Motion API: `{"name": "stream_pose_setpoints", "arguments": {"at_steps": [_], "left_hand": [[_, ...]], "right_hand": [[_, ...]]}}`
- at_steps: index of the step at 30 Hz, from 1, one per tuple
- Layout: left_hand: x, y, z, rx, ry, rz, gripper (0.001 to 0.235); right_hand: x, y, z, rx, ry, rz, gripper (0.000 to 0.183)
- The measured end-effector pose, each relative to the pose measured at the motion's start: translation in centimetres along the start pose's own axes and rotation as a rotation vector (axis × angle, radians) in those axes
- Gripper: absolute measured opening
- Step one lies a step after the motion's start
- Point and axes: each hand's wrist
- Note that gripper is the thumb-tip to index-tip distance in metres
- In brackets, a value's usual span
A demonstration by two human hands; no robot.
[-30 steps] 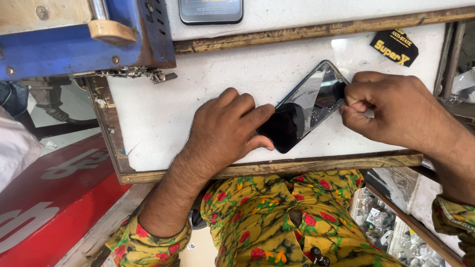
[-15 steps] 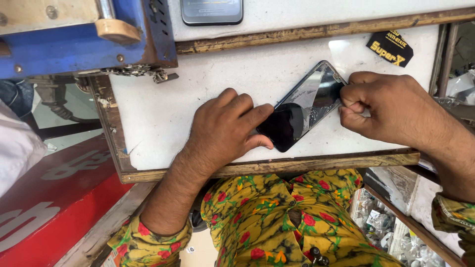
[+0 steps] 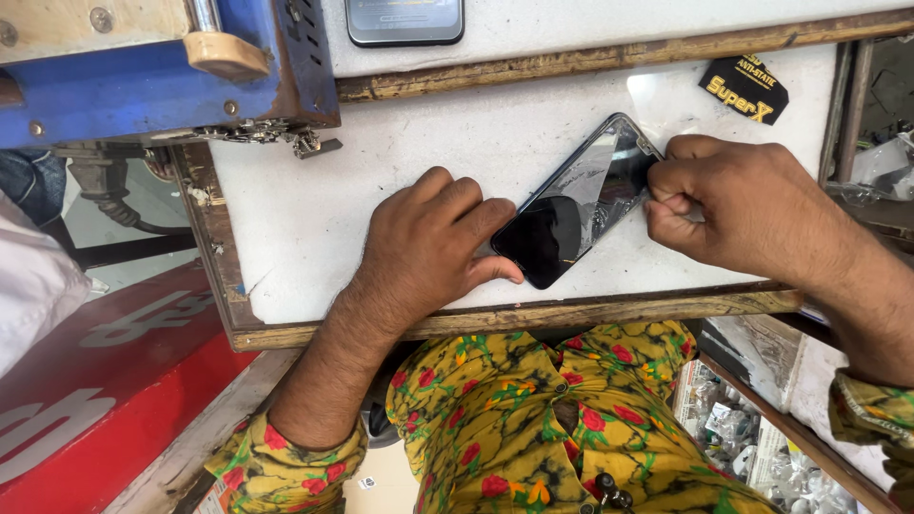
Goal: The person handles a smartphone with a cracked screen on a workbench, repeatedly wiping the screen with a small circular pad and adjusting the device. The person also operates a soldering station and handles a small roll of tape while working on the phone.
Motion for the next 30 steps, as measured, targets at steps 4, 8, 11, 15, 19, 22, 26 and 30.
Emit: {"name": "stream_pose_setpoints", "arguments": {"at_steps": [4,8,11,15,19,22,26,30], "left_hand": [[0.1,0.0,0.1,-0.004,0.006,-0.004,0.069],[0.2,0.3,-0.2,0.020,0.016,-0.017,0.056],[0.5,0.5,-0.3,0.041,0.019,-0.016,0.049],[0.4,0.4,-0.3,0.021,0.025,-0.007,0.051],[0.3,0.2,-0.1,0.006,0.018,0.028,0.058],[0.1,0.1,-0.1,0.003,0.009,0.043,0.063],[0.3,0.3,-0.2,0.013,0.015,0.032,0.058],[0.6,0.6,-0.5,0.027,0.029,0.011,0.050]], "right_hand": [[-0.2,-0.5,0.4,-0.055,0.004,-0.074,0.022],[-0.2,-0.4,-0.1,-0.082,0.006,-0.003,0.017],[0.0,-0.2,-0.7,-0.057,0.119,-0.016,0.025],[0.1,-0.1,-0.8,-0.001,0.119,-0.013,0.028],[0.1,-0.2,-0.4,-0.023,0.006,-0.005,0.018],[-0.1,-0.7,0.1,-0.011,-0.002,-0.097,0.022],[-0.3,-1.0,0.2,0.021,-0.015,-0.121,0.023],[-0.2,-0.6,-0.4,-0.041,0.026,-0.030,0.018]]}}
Point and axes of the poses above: each hand's wrist, its own x-axis away from the middle knuckle, its own y-axis out of the palm, z = x × y, and after that the axes turned 3 degrees about y, right-handed
